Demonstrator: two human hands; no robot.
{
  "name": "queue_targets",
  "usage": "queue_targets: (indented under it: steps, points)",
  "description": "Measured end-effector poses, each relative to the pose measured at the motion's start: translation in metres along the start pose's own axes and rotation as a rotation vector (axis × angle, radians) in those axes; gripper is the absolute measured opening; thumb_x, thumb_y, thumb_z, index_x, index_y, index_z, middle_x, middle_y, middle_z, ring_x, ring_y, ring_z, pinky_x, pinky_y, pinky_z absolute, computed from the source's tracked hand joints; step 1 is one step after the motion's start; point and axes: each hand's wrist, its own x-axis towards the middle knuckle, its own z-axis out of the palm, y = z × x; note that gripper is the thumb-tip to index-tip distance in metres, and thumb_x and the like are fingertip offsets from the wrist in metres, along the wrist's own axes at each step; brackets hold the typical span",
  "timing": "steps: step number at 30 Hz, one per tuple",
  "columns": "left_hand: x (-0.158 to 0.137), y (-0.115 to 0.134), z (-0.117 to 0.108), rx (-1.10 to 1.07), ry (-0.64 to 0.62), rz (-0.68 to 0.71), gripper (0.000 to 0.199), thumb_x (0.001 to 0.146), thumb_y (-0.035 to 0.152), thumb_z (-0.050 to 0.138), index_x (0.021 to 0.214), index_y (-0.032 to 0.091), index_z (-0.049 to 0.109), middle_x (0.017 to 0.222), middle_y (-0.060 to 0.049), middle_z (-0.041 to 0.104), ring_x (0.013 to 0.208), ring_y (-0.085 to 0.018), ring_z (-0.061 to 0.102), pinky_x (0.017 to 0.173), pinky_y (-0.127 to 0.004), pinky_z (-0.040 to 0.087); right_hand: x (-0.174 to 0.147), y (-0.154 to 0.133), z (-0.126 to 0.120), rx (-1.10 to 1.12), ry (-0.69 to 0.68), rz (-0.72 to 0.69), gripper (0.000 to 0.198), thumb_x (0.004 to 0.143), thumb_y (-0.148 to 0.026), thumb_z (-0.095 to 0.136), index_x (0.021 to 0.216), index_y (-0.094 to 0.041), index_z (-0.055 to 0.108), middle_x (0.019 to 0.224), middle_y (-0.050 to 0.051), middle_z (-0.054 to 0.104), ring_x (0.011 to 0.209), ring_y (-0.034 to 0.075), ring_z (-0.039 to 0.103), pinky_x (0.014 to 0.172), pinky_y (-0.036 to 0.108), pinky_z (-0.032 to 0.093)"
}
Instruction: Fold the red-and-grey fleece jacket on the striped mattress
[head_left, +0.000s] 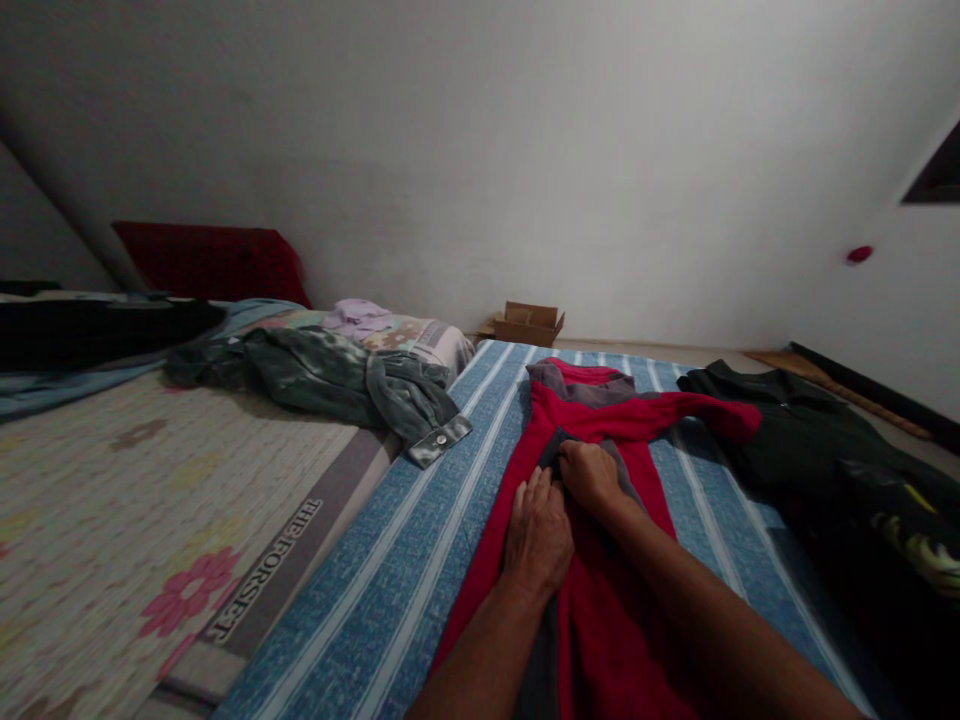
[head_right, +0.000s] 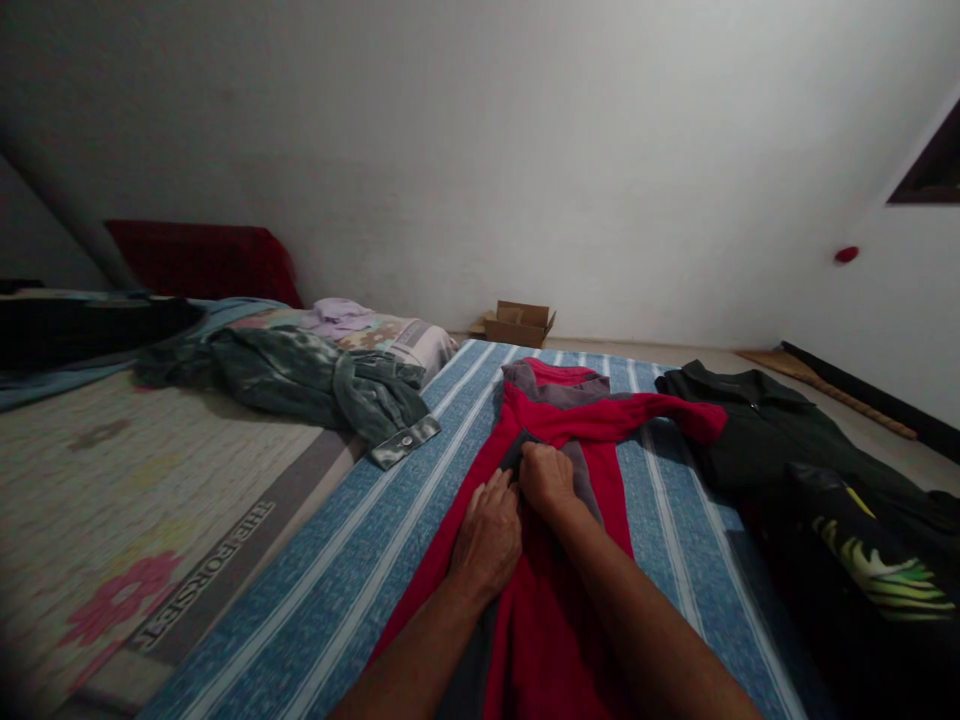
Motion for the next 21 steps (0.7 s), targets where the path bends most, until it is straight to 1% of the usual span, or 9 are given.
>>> queue_targets:
  steps: [5, 8, 10, 12, 14, 15, 17, 20, 21]
  points:
    - [-0.001, 0.003, -0.004, -0.028, -0.020, -0.017, 0.046, 0.088, 0.008, 0.030, 0.130, 0.009, 0.049, 0.140, -0.012, 0.046, 0.135, -0.023, 0.033, 0.112, -0.042, 0.026, 0.007, -0.004, 0.006, 0.026, -0.023, 0.002, 0.028, 0.086, -0.015, 0.040, 0.093, -0.016, 0.067, 0.096, 0.016, 0.069, 0.093, 0.024, 0.065, 0.078, 0.032, 0.044]
    - [0.000, 0.003, -0.004, -0.029, -0.010, -0.016, 0.047, 0.088, 0.008, 0.031, 0.131, 0.011, 0.048, 0.140, -0.010, 0.046, 0.134, -0.023, 0.033, 0.113, -0.042, 0.026, 0.011, -0.003, 0.005, 0.110, -0.005, 0.009, 0.025, 0.081, -0.013, 0.043, 0.088, -0.014, 0.067, 0.094, 0.018, 0.068, 0.093, 0.026, 0.064, 0.078, 0.033, 0.044]
    - [0.000, 0.003, -0.003, -0.014, -0.004, -0.010, 0.045, 0.088, 0.008, 0.032, 0.130, 0.010, 0.049, 0.140, -0.011, 0.046, 0.134, -0.023, 0.033, 0.112, -0.042, 0.026, 0.011, 0.001, 0.002, 0.197, 0.016, 0.014, 0.021, 0.078, -0.013, 0.046, 0.082, -0.014, 0.066, 0.090, 0.016, 0.069, 0.090, 0.024, 0.064, 0.075, 0.031, 0.044]
    - [0.000, 0.002, -0.001, 0.006, 0.001, -0.001, 0.043, 0.089, 0.009, 0.032, 0.126, 0.008, 0.052, 0.139, -0.013, 0.046, 0.134, -0.023, 0.034, 0.112, -0.042, 0.028, 0.006, 0.007, -0.003, 0.310, 0.026, 0.014, 0.018, 0.076, -0.014, 0.047, 0.077, -0.015, 0.064, 0.080, 0.012, 0.069, 0.080, 0.020, 0.065, 0.068, 0.026, 0.045]
    - [0.000, 0.002, 0.000, 0.019, 0.013, 0.010, 0.040, 0.089, 0.010, 0.033, 0.124, 0.009, 0.053, 0.139, -0.013, 0.047, 0.133, -0.023, 0.035, 0.111, -0.042, 0.029, -0.005, 0.014, -0.009, 0.420, 0.018, 0.011, 0.017, 0.077, -0.018, 0.044, 0.075, -0.015, 0.062, 0.066, 0.005, 0.065, 0.062, 0.015, 0.061, 0.055, 0.022, 0.043]
    - [0.000, 0.001, 0.000, 0.022, 0.022, 0.014, 0.040, 0.089, 0.010, 0.033, 0.123, 0.010, 0.054, 0.139, -0.012, 0.047, 0.133, -0.023, 0.036, 0.111, -0.042, 0.029, -0.013, 0.018, -0.012, 0.490, 0.011, 0.009, 0.018, 0.079, -0.021, 0.043, 0.075, -0.015, 0.060, 0.059, 0.002, 0.062, 0.052, 0.013, 0.057, 0.049, 0.021, 0.041]
    - [0.001, 0.001, 0.002, 0.025, 0.039, 0.019, 0.038, 0.090, 0.011, 0.032, 0.120, 0.012, 0.055, 0.137, -0.011, 0.049, 0.132, -0.023, 0.037, 0.110, -0.042, 0.030, -0.033, 0.024, -0.018, 0.744, -0.032, 0.001, 0.019, 0.080, -0.029, 0.045, 0.074, -0.016, 0.057, 0.049, -0.002, 0.054, 0.039, 0.010, 0.047, 0.039, 0.019, 0.035]
    - [0.003, 0.001, 0.005, 0.030, 0.064, 0.033, 0.033, 0.090, 0.012, 0.034, 0.115, 0.013, 0.056, 0.136, -0.011, 0.050, 0.131, -0.023, 0.039, 0.108, -0.042, 0.032, -0.070, 0.031, -0.029, 1.242, -0.179, 0.003, 0.023, 0.073, -0.037, 0.060, 0.070, -0.015, 0.055, 0.043, -0.005, 0.049, 0.032, 0.007, 0.039, 0.033, 0.018, 0.030]
    - [0.004, 0.000, 0.007, 0.030, 0.076, 0.040, 0.032, 0.090, 0.013, 0.035, 0.114, 0.013, 0.056, 0.135, -0.012, 0.050, 0.131, -0.023, 0.039, 0.108, -0.042, 0.032, -0.084, 0.033, -0.033, 1.354, -0.238, 0.014, 0.024, 0.070, -0.038, 0.065, 0.069, -0.015, 0.056, 0.042, -0.006, 0.049, 0.031, 0.006, 0.039, 0.033, 0.017, 0.029]
